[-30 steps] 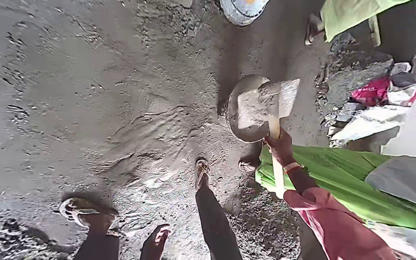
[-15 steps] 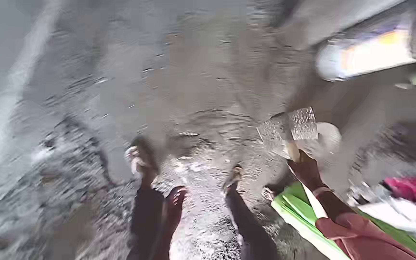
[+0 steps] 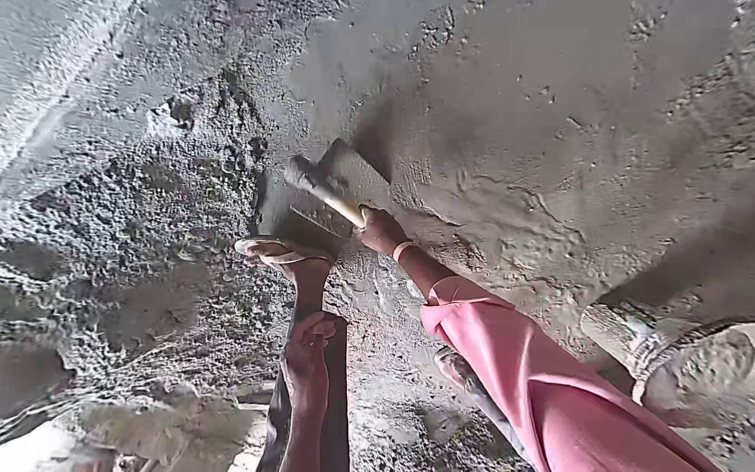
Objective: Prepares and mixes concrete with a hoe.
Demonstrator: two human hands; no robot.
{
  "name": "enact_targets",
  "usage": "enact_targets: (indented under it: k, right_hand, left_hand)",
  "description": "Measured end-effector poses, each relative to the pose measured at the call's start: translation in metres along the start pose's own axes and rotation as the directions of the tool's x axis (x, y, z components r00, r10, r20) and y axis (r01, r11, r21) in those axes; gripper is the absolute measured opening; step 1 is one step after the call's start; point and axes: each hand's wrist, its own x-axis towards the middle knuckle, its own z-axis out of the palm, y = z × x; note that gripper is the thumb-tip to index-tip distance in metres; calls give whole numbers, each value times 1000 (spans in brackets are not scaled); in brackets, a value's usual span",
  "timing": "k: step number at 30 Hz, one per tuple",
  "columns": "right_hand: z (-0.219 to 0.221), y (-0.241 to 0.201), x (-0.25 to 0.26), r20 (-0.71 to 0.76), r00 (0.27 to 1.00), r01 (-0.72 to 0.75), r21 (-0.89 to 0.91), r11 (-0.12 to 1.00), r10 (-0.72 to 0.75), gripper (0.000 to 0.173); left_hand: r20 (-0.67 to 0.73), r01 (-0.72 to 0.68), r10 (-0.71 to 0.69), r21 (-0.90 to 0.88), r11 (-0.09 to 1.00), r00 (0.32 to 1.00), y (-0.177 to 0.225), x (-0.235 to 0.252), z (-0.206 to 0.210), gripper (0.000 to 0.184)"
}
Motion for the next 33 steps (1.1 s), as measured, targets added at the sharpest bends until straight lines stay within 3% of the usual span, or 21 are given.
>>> enact_targets:
  k: [3,9,12,16,20,23,25,28,33]
  right_hand:
    - [5,39,-42,123,989,-66,-98,993,78,38]
    - [-10,182,-147,239,936,-165,-352,921,259,49]
    - [-43,215,-173,179,931,-220,-423,879,319,45]
    - [-85,209,-175,-8,938,-332,-304,893,346,45]
    - [-129,141,-65,-340,930,-154,-12,988,141,46]
    - [-167,82,38,-433,901,59,121,991,-1,50]
    - [-176,67,60,-412,910,27,175,984,48,50]
    - [-159,87,32,-348,912,-133,247,960,216,47]
    - [-89,205,-92,-219,902,-320,237,917,372,37]
  left_hand:
    - [44,-13,12,14,1000,999,1,1,10,32]
    - [202,-172,172,-19,985,964,23,11,30,28]
    - [224,-178,171,9,984,959,33,25,29,28]
    - [297,-130,107,56,990,949,19,26,16,28]
    - [336,-110,74,89,990,939,24,28,14,28]
    - [335,-140,95,114,984,938,28,36,19,28]
    - [338,-134,86,122,983,937,24,30,24,27]
    - [374,-117,46,169,979,926,21,18,39,27]
    - [432,-156,29,262,952,902,20,3,81,29]
